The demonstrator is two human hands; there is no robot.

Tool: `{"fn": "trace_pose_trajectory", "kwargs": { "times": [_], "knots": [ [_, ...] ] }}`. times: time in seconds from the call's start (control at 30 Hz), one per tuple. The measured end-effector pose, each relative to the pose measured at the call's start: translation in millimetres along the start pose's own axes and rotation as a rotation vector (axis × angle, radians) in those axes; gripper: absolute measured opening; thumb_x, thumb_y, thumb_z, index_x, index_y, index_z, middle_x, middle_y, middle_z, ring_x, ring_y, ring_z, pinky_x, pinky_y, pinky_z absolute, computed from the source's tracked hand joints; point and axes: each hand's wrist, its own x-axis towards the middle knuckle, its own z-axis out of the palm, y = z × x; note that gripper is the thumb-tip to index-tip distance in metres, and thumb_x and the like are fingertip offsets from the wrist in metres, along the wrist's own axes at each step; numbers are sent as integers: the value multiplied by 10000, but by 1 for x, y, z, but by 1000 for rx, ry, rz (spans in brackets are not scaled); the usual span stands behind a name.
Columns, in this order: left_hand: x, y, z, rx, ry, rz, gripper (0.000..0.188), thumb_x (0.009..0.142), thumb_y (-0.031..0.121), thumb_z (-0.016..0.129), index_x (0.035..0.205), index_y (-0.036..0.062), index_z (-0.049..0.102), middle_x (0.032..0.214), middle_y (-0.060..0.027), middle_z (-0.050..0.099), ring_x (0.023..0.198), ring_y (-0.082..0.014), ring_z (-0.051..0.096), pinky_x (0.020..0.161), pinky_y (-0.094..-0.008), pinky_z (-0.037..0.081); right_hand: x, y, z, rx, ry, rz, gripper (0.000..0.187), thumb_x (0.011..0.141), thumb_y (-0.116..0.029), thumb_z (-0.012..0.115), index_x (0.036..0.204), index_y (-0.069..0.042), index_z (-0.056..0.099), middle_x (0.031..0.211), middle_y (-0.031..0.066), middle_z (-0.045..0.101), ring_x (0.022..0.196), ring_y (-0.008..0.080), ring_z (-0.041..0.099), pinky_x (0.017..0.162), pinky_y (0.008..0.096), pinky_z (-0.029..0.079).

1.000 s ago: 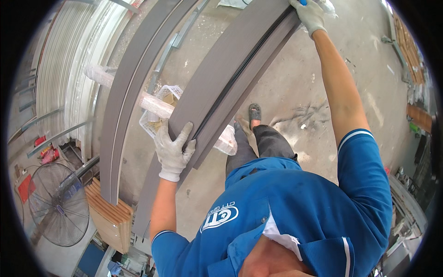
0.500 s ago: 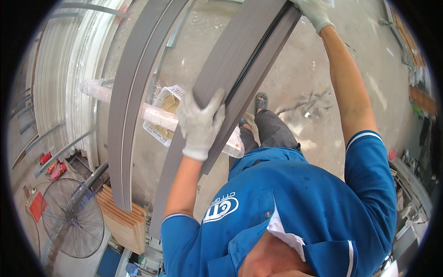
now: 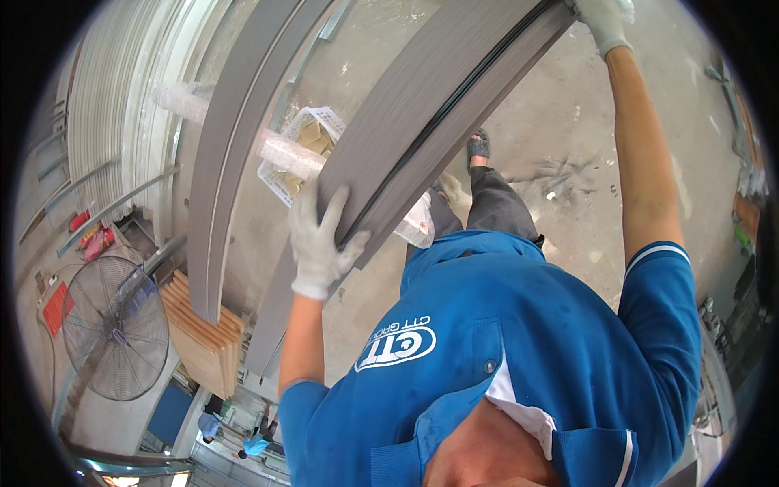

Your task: The person inserts a black rubber seal into a groove on a long gray panel using a blue-handled tool. They repeatedly press the seal along the groove and adjust the panel's position on a workbench.

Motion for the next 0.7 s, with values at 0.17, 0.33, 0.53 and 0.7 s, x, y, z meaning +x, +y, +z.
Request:
{"fn": "trace_pose_trajectory", "kwargs": {
  "times": [0.17,0.33,0.53,0.7],
  "knots": [
    [-61,-13,14,201,38,-173,578,866,471,719,1399,262,639,1446,-283,464,1250,-469,482,1080,-573,395,11,7,-2,68,-26,38,292,914,-327,776,761,-124,633,620,-13,565,509,115,507,479,286,392],
    [-16,-1,27,196,61,-116,537,859,451,725,1372,302,666,1401,-304,481,1245,-463,494,1055,-562,409,10,6,-7,83,-99,41,266,910,-303,786,774,-133,633,619,-14,565,506,109,512,471,283,388],
    [65,32,33,115,108,-16,565,851,386,748,1402,314,647,1400,-324,468,1272,-489,486,1070,-570,414,2,-1,-4,134,-92,28,297,901,-295,799,730,-137,614,606,-21,556,506,101,504,474,283,382],
    [103,46,39,97,96,28,596,828,325,763,1411,304,645,1404,-347,447,1323,-507,454,1094,-584,408,-4,-3,-5,0,-43,3,300,898,-338,795,768,-94,676,635,-6,598,546,107,541,510,293,416]
  ]
}}
